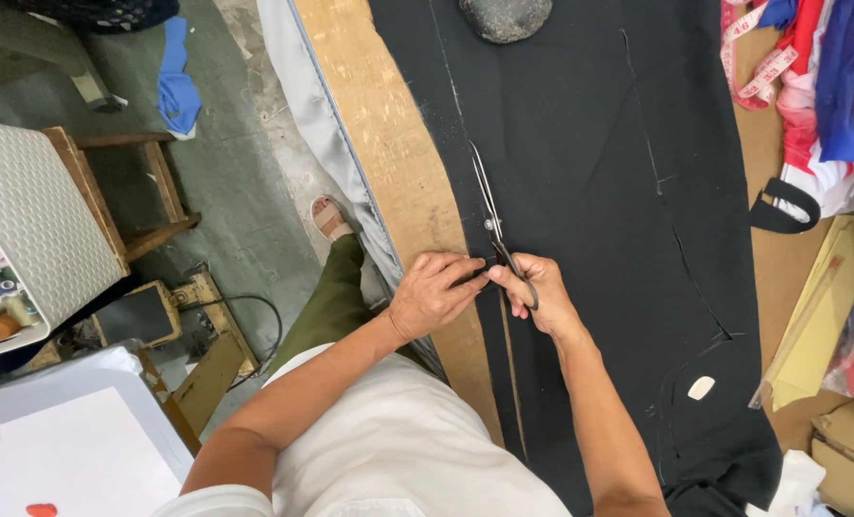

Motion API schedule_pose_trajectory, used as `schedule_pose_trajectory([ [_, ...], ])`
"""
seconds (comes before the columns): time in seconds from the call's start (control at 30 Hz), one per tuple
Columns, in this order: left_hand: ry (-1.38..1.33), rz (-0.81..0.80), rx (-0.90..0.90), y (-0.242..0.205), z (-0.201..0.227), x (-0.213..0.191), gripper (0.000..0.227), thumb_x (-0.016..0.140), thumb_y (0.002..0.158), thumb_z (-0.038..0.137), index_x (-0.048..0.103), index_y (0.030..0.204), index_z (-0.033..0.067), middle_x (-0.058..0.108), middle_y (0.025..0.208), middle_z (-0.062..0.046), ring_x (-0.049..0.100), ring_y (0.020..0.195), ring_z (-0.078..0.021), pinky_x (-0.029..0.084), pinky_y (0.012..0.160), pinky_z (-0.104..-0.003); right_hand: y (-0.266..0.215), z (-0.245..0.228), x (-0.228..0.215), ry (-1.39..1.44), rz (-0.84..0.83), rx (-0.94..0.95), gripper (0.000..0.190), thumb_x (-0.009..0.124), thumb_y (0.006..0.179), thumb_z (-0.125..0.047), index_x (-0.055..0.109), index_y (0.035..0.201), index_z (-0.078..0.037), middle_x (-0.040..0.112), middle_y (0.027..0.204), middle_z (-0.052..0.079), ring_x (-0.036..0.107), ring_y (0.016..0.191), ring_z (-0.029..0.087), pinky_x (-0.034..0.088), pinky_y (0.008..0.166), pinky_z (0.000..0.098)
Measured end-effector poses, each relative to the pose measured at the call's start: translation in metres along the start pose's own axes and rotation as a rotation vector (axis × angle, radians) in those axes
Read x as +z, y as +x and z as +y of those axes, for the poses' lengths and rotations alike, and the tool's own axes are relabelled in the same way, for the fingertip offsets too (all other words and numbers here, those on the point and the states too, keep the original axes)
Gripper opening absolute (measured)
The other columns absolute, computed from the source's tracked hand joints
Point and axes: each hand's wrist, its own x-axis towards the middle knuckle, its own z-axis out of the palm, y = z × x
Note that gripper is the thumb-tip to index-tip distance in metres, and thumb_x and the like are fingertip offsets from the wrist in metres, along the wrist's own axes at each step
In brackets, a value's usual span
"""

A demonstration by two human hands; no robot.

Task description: The person uses shears to cut a large piece of black fabric laid out on a wooden table. They follow chalk lines drawn on the material, using a stone to hold the fabric in place while cutting along the edges.

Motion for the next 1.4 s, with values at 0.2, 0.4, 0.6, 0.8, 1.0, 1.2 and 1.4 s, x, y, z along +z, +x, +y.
schedule_pose_trajectory([
  [0.2, 0.025, 0.005, 0.012, 0.002, 0.000, -0.001, 0.017, 0.065, 0.109, 0.021, 0.077, 0.121, 0.0166, 0.072, 0.131, -0.006, 0.068, 0.117, -0.0265, 0.049, 0.091, -0.038, 0.013, -0.002, -0.003, 0.052, -0.032, -0.003, 0.054, 0.079, 0.100, -0.037, 0.058, 0.060, -0.007, 0.047, 0.039, 0.008, 0.054, 0.030, 0.016, 0.041, 0.027, 0.0234],
  [0.4, 0.025, -0.001, 0.011, 0.002, 0.000, 0.000, 0.016, 0.065, 0.109, 0.020, 0.077, 0.119, 0.0164, 0.071, 0.131, -0.006, 0.068, 0.117, -0.0265, 0.050, 0.091, -0.038, 0.028, -0.006, 0.001, 0.042, -0.023, -0.035, 0.053, 0.080, 0.100, -0.034, 0.057, 0.061, -0.007, 0.047, 0.039, 0.007, 0.054, 0.031, 0.014, 0.040, 0.028, 0.0219],
  [0.6, 0.019, 0.008, -0.003, 0.006, 0.001, -0.003, 0.016, 0.065, 0.109, 0.023, 0.078, 0.117, 0.0171, 0.072, 0.129, -0.005, 0.068, 0.113, -0.0260, 0.049, 0.089, -0.038, 0.025, -0.011, 0.005, -0.031, 0.006, -0.048, 0.047, 0.088, 0.091, -0.020, 0.057, 0.060, -0.005, 0.046, 0.037, 0.008, 0.052, 0.029, 0.013, 0.037, 0.026, 0.0202],
  [0.8, -0.056, 0.105, -0.099, 0.033, -0.024, -0.020, 0.024, 0.058, 0.109, 0.030, 0.076, 0.119, 0.0186, 0.072, 0.121, -0.003, 0.067, 0.107, -0.0275, 0.050, 0.091, -0.041, 0.028, -0.001, -0.001, -0.027, 0.019, 0.007, 0.046, 0.088, 0.092, -0.020, 0.059, 0.061, -0.005, 0.047, 0.036, 0.009, 0.052, 0.029, 0.014, 0.037, 0.026, 0.0202],
  [1.0, 0.479, -0.299, -0.347, 0.141, -0.111, -0.081, 0.078, 0.035, 0.121, 0.058, 0.017, 0.176, 0.0045, 0.014, 0.184, -0.014, 0.010, 0.173, -0.0322, 0.008, 0.144, -0.053, 0.018, -0.041, 0.009, -0.106, -0.043, 0.138, 0.056, 0.082, 0.094, -0.037, 0.042, 0.058, -0.018, 0.046, 0.043, -0.001, 0.043, 0.035, 0.008, 0.034, 0.035, 0.0207],
  [1.2, 0.559, -0.347, -0.276, 0.146, -0.125, -0.085, 0.075, 0.039, 0.124, 0.055, 0.022, 0.174, 0.0010, 0.021, 0.181, -0.018, 0.018, 0.169, -0.0326, 0.011, 0.138, -0.059, 0.028, -0.060, 0.014, -0.045, -0.080, 0.116, 0.054, 0.077, 0.097, -0.038, 0.045, 0.059, -0.018, 0.044, 0.047, -0.003, 0.045, 0.040, 0.007, 0.035, 0.037, 0.0207],
  [1.4, 0.563, -0.317, -0.268, 0.148, -0.125, -0.086, 0.075, 0.038, 0.123, 0.055, 0.025, 0.172, 0.0004, 0.026, 0.180, -0.019, 0.022, 0.169, -0.0334, 0.013, 0.137, -0.059, 0.040, -0.069, 0.021, -0.089, -0.055, 0.126, 0.053, 0.077, 0.096, -0.040, 0.045, 0.060, -0.019, 0.043, 0.045, -0.003, 0.044, 0.040, 0.006, 0.034, 0.038, 0.0206],
])
